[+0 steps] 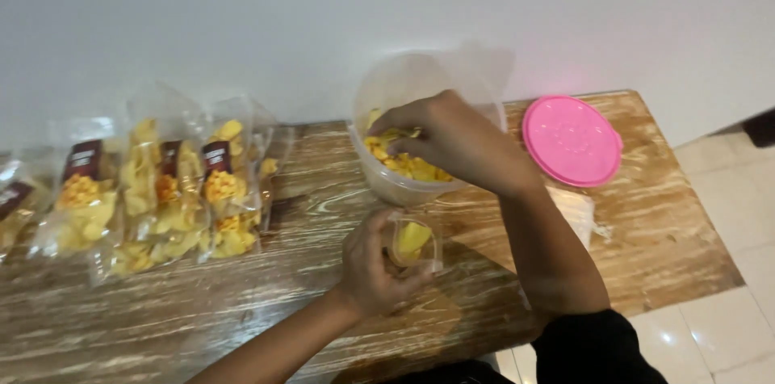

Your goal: Packaging cassava chips into small plastic bags from a large container and organizing them on a wooden table.

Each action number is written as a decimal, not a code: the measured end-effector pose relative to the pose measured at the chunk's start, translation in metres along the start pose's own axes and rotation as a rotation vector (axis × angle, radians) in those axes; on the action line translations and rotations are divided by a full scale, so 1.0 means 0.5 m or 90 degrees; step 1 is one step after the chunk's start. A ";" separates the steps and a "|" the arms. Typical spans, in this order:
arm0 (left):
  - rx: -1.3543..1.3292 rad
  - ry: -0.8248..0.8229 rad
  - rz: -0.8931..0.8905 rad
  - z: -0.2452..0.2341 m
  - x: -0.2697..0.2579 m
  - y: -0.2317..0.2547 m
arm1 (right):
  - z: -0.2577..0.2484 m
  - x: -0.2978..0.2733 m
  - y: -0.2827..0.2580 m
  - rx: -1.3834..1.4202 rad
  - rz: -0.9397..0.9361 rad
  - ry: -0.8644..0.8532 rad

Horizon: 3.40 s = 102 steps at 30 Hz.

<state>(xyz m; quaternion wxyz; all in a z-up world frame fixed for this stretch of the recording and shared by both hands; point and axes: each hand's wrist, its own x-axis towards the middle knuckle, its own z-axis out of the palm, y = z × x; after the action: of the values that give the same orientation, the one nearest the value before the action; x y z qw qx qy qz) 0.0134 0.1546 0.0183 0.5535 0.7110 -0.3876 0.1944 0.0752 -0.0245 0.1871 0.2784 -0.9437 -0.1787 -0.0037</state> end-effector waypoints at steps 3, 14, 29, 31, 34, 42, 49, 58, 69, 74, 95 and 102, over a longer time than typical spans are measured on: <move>0.046 0.047 -0.047 -0.034 0.010 0.016 | -0.038 -0.032 -0.037 0.052 0.055 0.061; 0.221 0.034 -0.037 -0.089 0.248 0.092 | -0.095 -0.054 -0.045 0.165 0.133 0.228; 0.297 -0.079 -0.151 -0.081 0.323 0.046 | -0.095 -0.033 0.003 0.215 0.065 0.209; 0.286 -0.092 -0.164 -0.080 0.323 0.044 | -0.097 -0.037 0.019 0.194 0.070 0.189; 0.304 -0.094 -0.150 -0.077 0.321 0.037 | -0.098 -0.044 0.040 0.065 0.000 0.128; 0.312 -0.205 -0.163 -0.084 0.355 0.029 | -0.109 -0.041 0.016 0.140 0.104 0.115; 0.228 -0.243 -0.183 -0.099 0.384 0.049 | -0.114 -0.048 0.018 0.272 0.098 0.175; 0.177 -0.335 -0.201 -0.100 0.408 0.096 | -0.104 -0.044 0.001 0.158 0.066 0.273; 0.034 -0.210 -0.268 -0.125 0.417 0.124 | -0.128 -0.080 -0.050 0.054 -0.162 0.299; -0.134 -0.247 -0.268 -0.142 0.419 0.135 | -0.110 -0.077 -0.068 0.049 -0.162 0.387; -0.358 0.004 -0.066 -0.134 0.378 0.167 | -0.072 -0.104 -0.085 0.193 -0.178 0.440; -0.354 0.003 -0.101 -0.152 0.371 0.170 | -0.081 -0.100 -0.083 0.247 -0.131 0.431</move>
<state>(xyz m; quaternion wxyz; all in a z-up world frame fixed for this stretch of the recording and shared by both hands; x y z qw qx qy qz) 0.0756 0.1560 0.2271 0.7418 0.5594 -0.3678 0.0384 0.0181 -0.0304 0.2379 0.4930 -0.7962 -0.1679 -0.3081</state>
